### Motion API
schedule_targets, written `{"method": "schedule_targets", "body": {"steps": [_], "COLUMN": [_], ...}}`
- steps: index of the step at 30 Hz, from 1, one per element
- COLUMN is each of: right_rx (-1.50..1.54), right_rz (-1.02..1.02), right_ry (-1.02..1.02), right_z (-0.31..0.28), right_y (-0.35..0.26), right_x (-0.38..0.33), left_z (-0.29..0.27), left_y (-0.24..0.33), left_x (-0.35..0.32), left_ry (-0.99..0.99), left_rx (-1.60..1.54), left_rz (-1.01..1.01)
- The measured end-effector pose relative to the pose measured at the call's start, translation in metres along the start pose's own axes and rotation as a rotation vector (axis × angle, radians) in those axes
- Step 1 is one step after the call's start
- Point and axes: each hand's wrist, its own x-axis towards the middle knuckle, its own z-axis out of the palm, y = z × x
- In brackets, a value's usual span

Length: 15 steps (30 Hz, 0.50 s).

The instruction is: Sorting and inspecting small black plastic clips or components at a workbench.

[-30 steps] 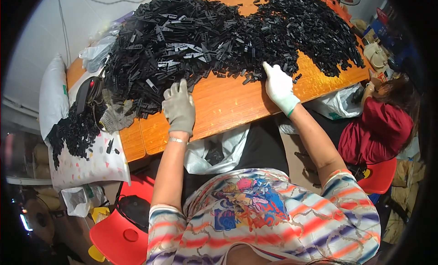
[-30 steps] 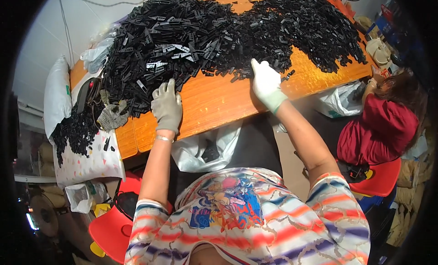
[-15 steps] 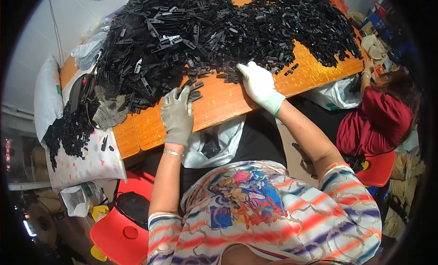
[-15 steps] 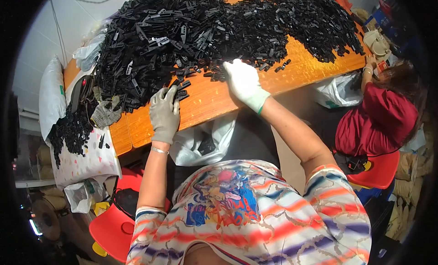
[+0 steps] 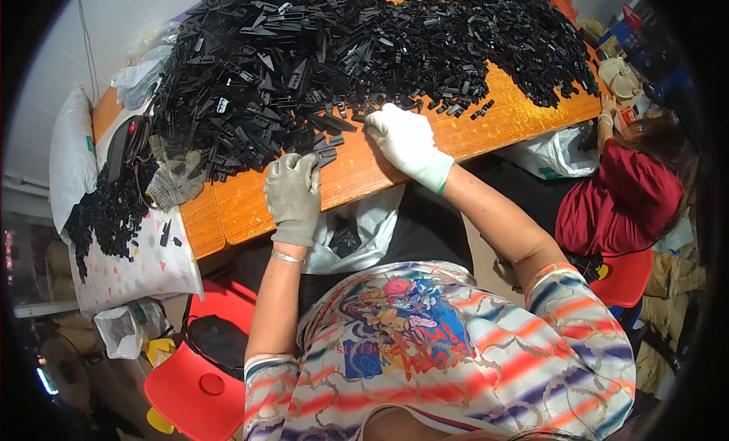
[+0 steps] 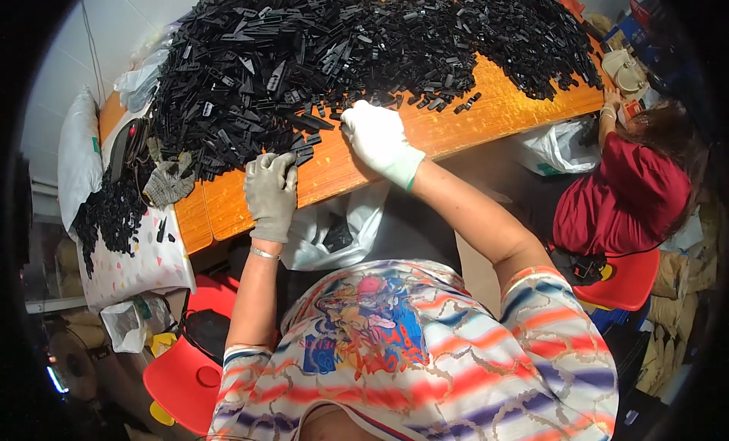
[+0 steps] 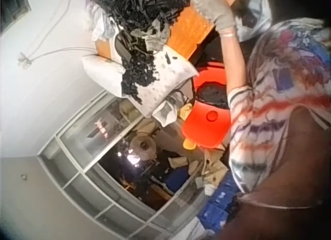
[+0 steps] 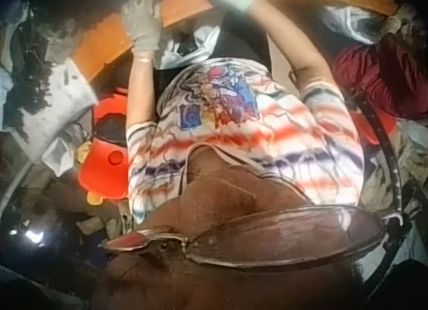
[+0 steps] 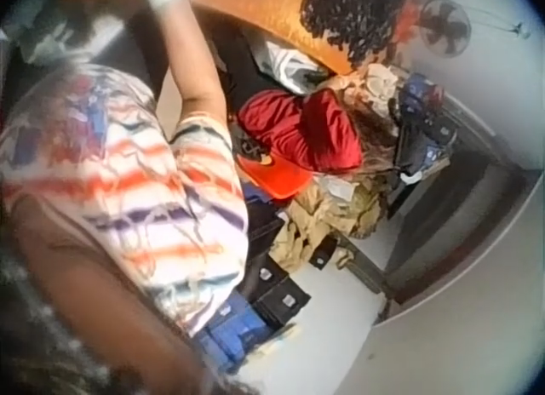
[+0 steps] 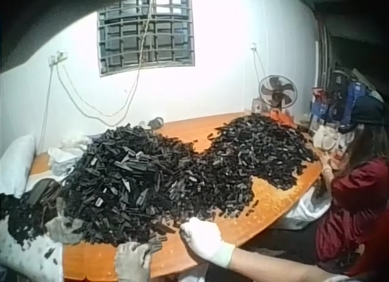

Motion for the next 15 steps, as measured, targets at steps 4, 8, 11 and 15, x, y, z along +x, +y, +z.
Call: {"method": "schedule_targets", "body": {"steps": [4, 8, 11, 15], "right_rx": [-0.021, 0.098, 0.215, 0.227], "right_rz": [-0.003, -0.042, 0.023, 0.1], "right_ry": [0.001, -0.051, 0.028, 0.028], "right_z": [0.007, -0.001, -0.015, -0.025], "right_y": [0.005, 0.01, 0.015, 0.012], "right_x": [0.001, -0.006, -0.013, -0.017], "left_z": [0.001, -0.002, -0.003, -0.007], "left_y": [0.0, 0.001, 0.005, 0.014], "left_x": [-0.003, -0.011, -0.011, -0.008], "left_ry": [0.029, 0.002, 0.012, -0.053], "left_rx": [-0.074, -0.154, -0.18, -0.079], "left_rz": [0.053, 0.074, 0.081, 0.044]}}
